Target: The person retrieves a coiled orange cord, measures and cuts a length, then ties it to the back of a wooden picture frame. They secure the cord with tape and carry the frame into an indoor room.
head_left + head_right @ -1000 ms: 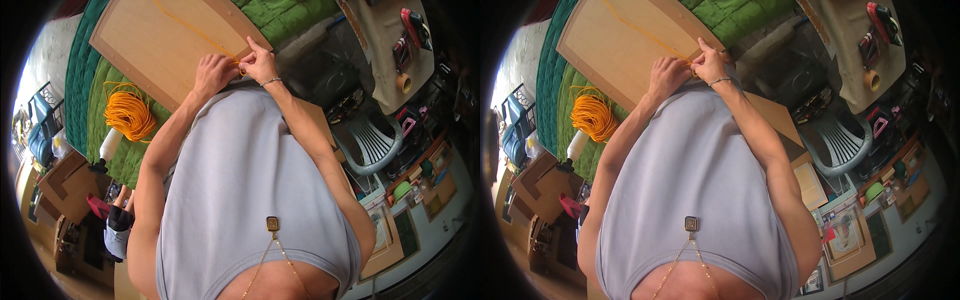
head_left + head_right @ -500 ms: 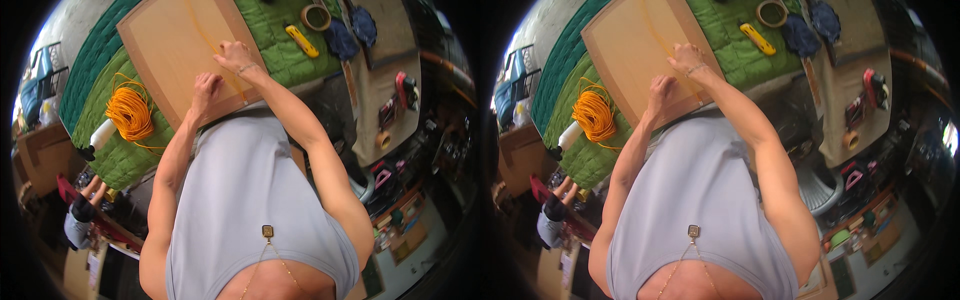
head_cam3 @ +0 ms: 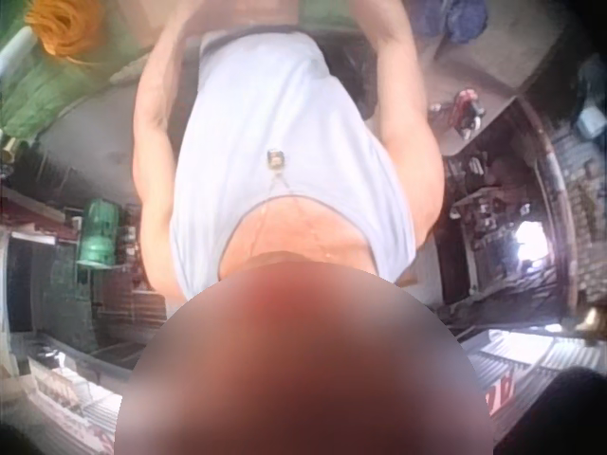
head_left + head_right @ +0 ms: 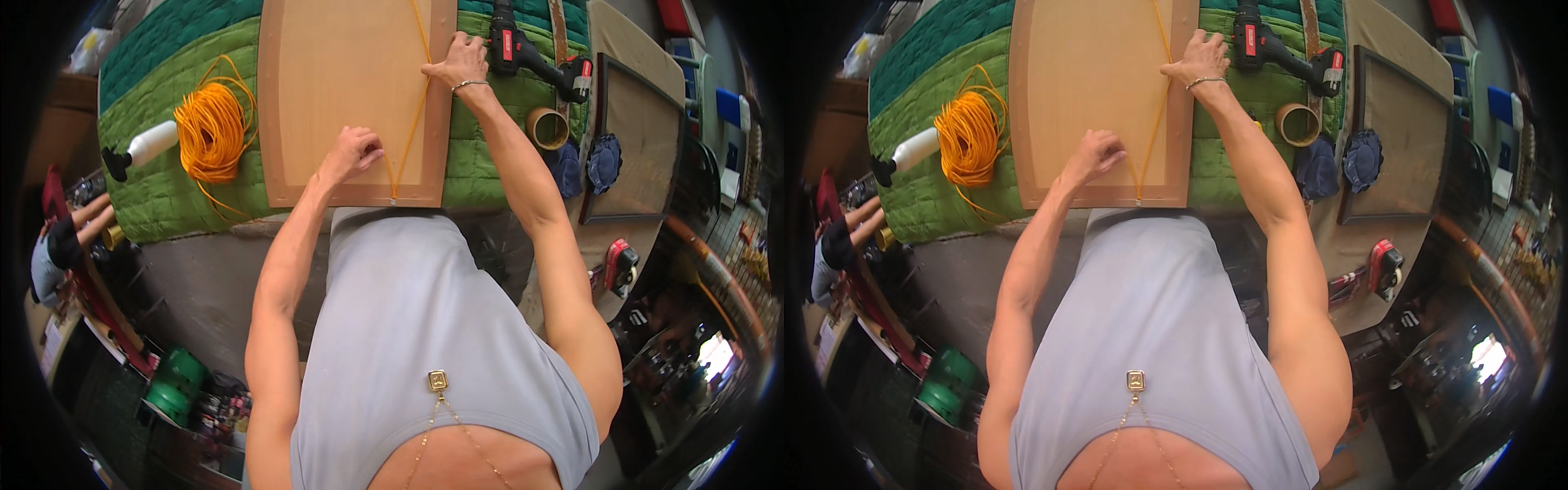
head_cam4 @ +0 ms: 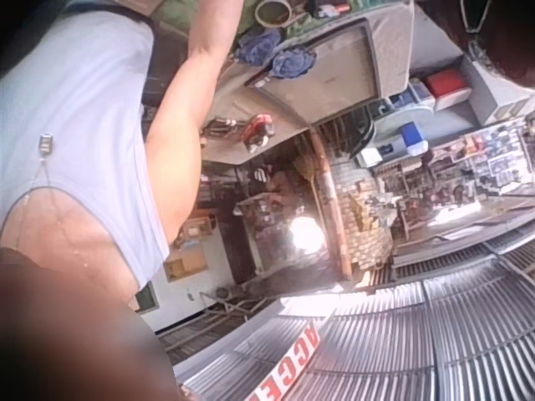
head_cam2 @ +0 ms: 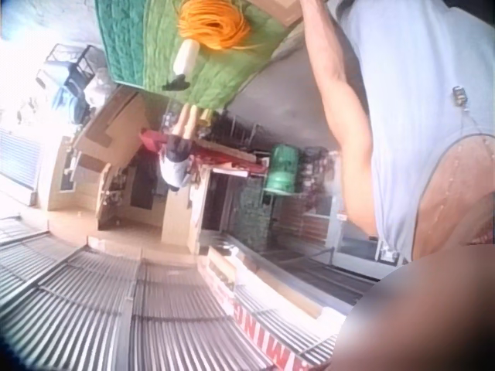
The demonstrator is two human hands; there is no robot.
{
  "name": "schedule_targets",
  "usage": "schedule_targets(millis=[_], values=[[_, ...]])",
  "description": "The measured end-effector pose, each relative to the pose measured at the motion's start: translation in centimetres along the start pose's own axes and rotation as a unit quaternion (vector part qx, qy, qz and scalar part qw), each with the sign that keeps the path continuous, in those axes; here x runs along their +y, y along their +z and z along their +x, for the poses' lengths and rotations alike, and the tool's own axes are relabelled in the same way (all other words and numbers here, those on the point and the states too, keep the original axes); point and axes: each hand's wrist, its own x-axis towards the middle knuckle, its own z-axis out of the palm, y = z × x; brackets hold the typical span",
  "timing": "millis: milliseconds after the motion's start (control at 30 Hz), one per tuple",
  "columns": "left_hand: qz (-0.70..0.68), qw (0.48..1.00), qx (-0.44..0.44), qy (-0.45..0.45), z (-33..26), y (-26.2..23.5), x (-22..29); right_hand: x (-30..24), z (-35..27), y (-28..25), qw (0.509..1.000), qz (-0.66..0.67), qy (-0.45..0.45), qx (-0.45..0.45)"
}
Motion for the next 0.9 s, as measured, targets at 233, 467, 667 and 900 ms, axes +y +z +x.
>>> schedule_targets(millis=[233,467,667,900], values=[[-0.014,1.000,-0.010,-0.017,0.2,-0.3,0.2,1.4,2.6,0.7,0.986,0.083,0.020,-0.146],[-0.023,1.000,-0.008,-0.014,0.1,-0.2,-0.1,1.0,2.6,0.0,0.988,0.070,0.027,-0.138],[-0.029,0.999,-0.011,-0.020,0.3,-0.1,-0.3,2.5,3.5,2.1,0.991,0.065,0.006,-0.118],[-0.077,0.996,-0.034,-0.012,0.7,-0.4,-1.0,2.9,-3.4,1.9,0.968,0.241,-0.017,0.063]])
